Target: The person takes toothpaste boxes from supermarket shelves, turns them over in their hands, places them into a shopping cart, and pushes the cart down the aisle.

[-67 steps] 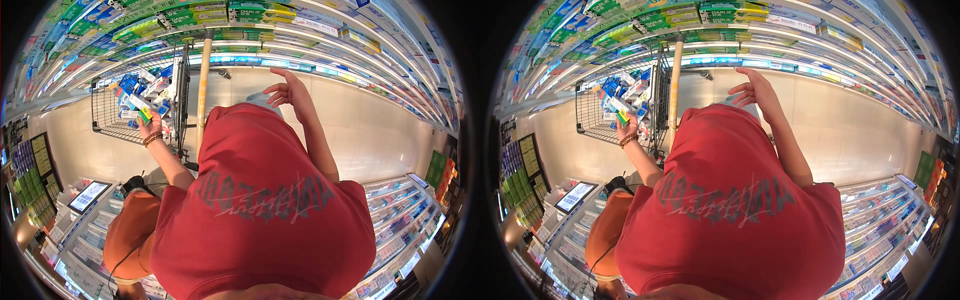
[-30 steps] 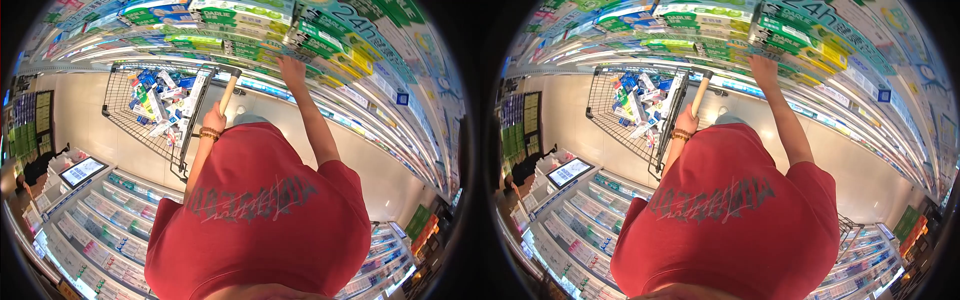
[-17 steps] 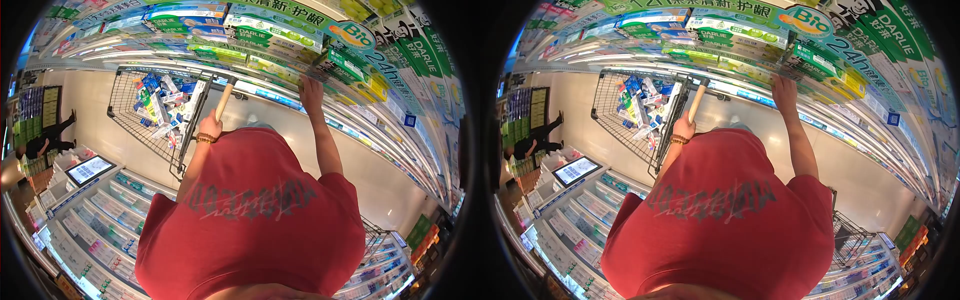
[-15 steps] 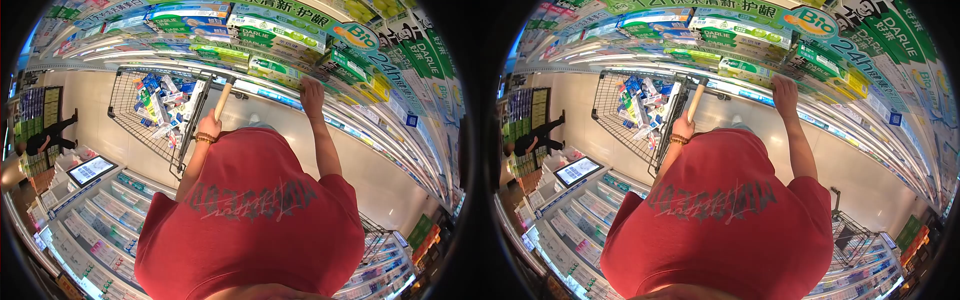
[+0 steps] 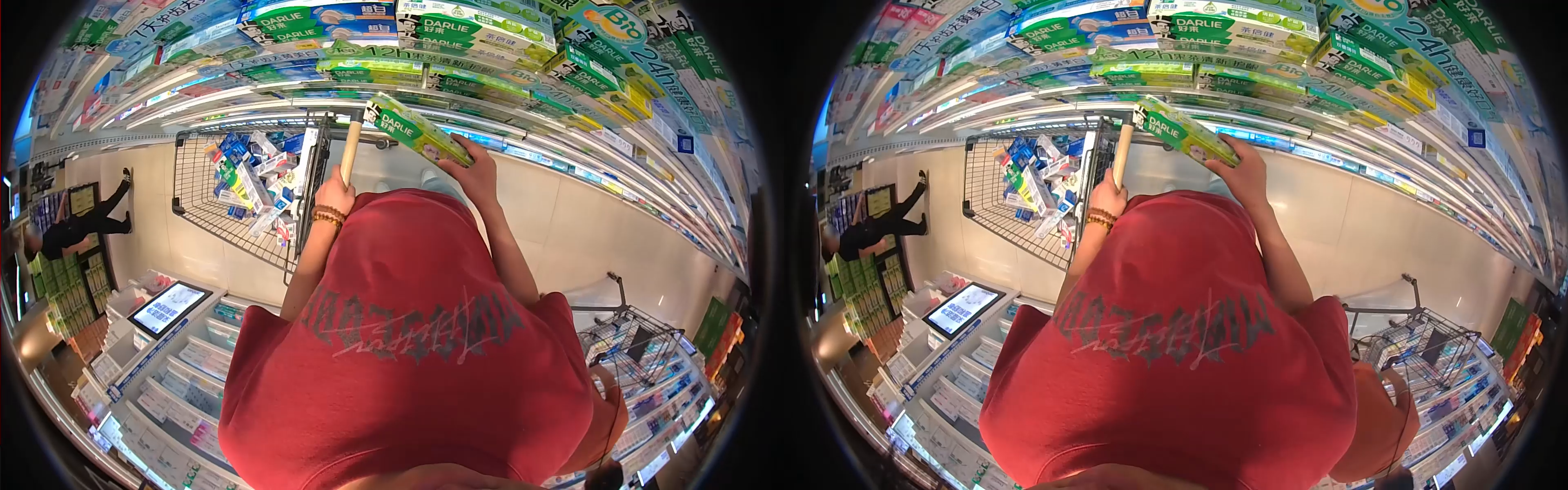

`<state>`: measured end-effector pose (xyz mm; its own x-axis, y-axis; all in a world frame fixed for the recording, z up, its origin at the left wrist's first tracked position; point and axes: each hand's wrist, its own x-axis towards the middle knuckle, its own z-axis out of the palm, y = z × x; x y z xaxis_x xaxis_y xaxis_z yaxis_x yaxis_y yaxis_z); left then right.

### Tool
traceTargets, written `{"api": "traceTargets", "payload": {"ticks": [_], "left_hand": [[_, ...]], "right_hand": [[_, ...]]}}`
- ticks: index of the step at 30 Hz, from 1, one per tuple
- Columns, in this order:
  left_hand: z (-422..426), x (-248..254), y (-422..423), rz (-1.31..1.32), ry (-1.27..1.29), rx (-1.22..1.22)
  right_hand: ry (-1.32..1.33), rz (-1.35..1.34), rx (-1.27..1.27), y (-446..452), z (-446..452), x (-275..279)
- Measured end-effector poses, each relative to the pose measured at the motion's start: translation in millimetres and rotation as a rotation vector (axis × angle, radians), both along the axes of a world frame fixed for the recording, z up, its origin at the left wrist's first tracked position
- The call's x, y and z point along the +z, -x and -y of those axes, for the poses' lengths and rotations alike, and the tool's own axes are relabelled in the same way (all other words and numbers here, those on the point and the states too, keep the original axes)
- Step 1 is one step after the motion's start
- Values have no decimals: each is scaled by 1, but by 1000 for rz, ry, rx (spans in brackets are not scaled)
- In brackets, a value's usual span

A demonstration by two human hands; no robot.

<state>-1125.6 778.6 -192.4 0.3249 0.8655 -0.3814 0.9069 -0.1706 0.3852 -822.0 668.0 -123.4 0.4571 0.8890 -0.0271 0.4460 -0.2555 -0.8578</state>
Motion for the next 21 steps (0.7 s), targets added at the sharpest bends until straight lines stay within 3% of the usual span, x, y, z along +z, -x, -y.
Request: {"api": "traceTargets", "payload": {"ticks": [3,6,8,9,11,12,14,15,17,18,19,20,21], "left_hand": [[-6,20,10,-93,-41,-73],[-20,22,20,284,-501,-189],[-38,38,11,586,-381,-113],[-46,45,5,740,-183,-59],[-76,-5,1,1051,197,-100],[-81,-24,-1,1226,408,-123],[-64,-21,-22,1685,647,98],[-54,16,-25,1596,606,316],[-81,-54,-5,1415,315,-26],[-71,-3,4,1127,-60,-168],[-73,11,17,963,-174,-201],[-77,20,29,898,-149,-216],[-77,20,34,1056,53,-136]], "right_hand": [[93,-299,-99,26,1,9],[-26,-590,-191,41,8,15],[-160,-509,-172,47,8,27],[-183,-509,-147,49,11,31],[-176,-511,-102,52,19,31],[-188,-618,-127,56,22,32],[-224,-826,-175,63,24,34],[-216,-805,-158,61,27,32],[-147,-711,-122,60,27,44],[-103,-673,-110,60,29,48],[-68,-646,-71,63,30,54],[-77,-692,-39,64,30,54],[-50,-713,-24,68,30,57]]}}
